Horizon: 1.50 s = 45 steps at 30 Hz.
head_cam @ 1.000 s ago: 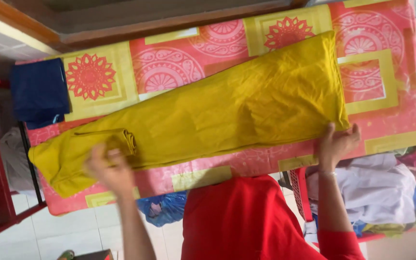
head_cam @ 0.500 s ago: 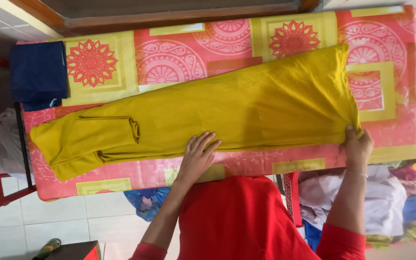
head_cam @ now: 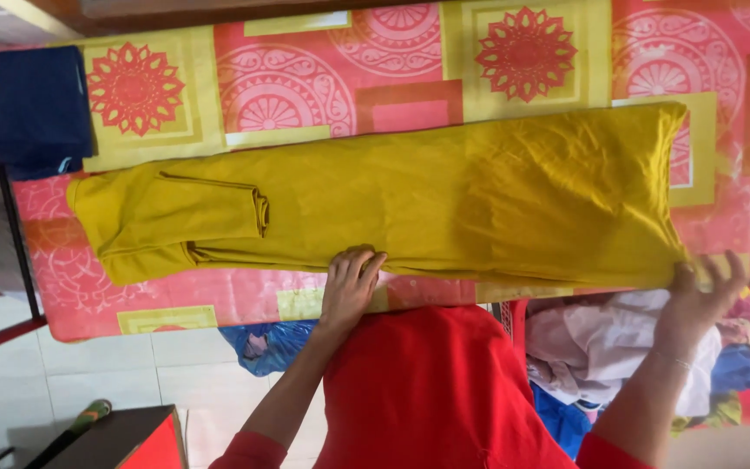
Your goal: The person folds a pair of dark blue shorts on a patterned table, smoothing them out before placing them aside. They then pick up a pair of yellow pants from a red laundry basket, lay them flat on the table, and fold them neatly.
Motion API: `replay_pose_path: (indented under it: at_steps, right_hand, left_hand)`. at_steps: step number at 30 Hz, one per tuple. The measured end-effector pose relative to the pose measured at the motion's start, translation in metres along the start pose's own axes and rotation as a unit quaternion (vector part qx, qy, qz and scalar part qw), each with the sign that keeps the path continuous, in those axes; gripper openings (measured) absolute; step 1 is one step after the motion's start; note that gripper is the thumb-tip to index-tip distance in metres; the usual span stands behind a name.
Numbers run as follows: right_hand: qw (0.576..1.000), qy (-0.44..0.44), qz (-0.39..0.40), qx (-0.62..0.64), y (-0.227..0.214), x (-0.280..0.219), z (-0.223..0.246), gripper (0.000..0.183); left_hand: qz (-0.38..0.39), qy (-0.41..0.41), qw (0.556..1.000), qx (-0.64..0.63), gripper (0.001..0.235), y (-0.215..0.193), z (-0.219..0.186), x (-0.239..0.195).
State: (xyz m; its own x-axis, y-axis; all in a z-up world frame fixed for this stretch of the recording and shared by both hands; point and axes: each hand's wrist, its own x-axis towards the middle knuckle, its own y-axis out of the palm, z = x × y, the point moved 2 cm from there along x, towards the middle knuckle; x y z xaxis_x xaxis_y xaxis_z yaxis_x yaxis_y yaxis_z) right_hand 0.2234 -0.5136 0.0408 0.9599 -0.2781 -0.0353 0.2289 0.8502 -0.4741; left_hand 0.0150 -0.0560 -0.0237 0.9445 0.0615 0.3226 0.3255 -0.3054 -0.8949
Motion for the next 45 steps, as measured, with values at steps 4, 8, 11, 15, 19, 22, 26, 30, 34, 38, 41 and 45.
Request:
replay_pose_path:
  at_steps: [4,8,11,15,19,22,26,30,34,38,41,45]
  right_hand:
    - [0.966,-0.245,-0.031,-0.079,0.001,0.018,0.027,0.040]
    - [0.994,0.013,-0.043,0.103,0.003,0.071,0.025,0.009]
    - [0.873,-0.429,0.134,-0.189,0.004,0.135,0.015,0.038]
    - [0.949,-0.237,0.196,-0.071,0.068,0.176,0.062,0.038]
    - [0.963,-0.001,0.249,-0.099,0.121,0.205,0.042,0.040]
    - [0.965,-0.045,0.189,-0.178,0.133,0.228,0.025,0.025]
    - [0.952,-0.152,0.067,-0.259,0.128,0.248,0.006,0.032]
    - [0.946,-0.192,0.024,-0.262,0.136,0.247,-0.031,0.026]
    - [0.953,-0.187,-0.083,-0.223,0.148,0.218,-0.003,0.021]
    - [0.935,-0.267,-0.144,-0.185,0.131,0.212,-0.006,0.025]
    - [0.929,-0.258,-0.182,-0.193,0.113,0.209,-0.005,0.021]
    - [0.905,-0.331,-0.177,-0.203,0.078,0.262,-0.076,0.013]
  left_hand:
    - [-0.024,-0.009,1.000,-0.007,0.027,-0.001,0.001,0.002]
    - [0.028,-0.038,0.997,-0.064,0.037,-0.007,0.010,0.015]
    - [0.083,-0.088,0.985,-0.122,0.032,-0.023,0.026,0.046]
    - [0.111,-0.128,0.968,-0.187,0.026,-0.043,0.043,0.096]
    - [0.148,-0.181,0.960,-0.152,0.022,-0.037,0.053,0.113]
    - [0.151,-0.216,0.957,-0.123,0.022,-0.030,0.060,0.113]
    - [0.127,-0.246,0.958,-0.077,0.032,-0.033,0.056,0.106]
    - [0.077,-0.217,0.973,-0.007,0.035,-0.021,0.063,0.090]
    - [0.033,-0.171,0.984,0.029,0.033,-0.042,0.077,0.063]
    - [0.040,-0.183,0.982,0.020,0.029,-0.065,0.094,0.018]
    - [0.032,-0.172,0.984,0.028,0.023,-0.066,0.100,-0.004]
    - [0.024,-0.167,0.986,0.022,0.018,-0.060,0.102,-0.007]
